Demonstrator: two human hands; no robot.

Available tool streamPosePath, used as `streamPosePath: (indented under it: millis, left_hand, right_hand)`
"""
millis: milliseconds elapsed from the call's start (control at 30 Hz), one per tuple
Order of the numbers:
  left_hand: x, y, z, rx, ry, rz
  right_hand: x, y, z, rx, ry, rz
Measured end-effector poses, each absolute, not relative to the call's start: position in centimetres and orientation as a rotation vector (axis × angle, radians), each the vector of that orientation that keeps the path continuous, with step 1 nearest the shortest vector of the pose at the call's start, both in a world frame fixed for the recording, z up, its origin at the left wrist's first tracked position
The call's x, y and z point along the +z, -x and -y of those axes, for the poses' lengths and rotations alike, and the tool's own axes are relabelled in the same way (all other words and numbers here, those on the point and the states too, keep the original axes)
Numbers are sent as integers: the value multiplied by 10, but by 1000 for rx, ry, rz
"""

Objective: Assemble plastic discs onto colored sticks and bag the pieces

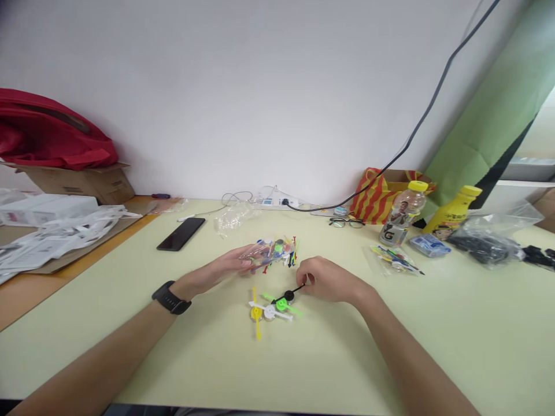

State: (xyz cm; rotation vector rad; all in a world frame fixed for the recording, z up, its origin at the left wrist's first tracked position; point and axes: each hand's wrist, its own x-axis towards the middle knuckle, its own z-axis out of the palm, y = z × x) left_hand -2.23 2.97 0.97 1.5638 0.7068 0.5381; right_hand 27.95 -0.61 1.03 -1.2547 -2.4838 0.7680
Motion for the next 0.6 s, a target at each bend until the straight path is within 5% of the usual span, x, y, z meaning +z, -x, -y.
streamPosePath:
  millis: [600]
  left_hand:
    - [18,17,-21,478,-1625,-654]
  right_hand:
    - [49,-341,2,714,1378,1725]
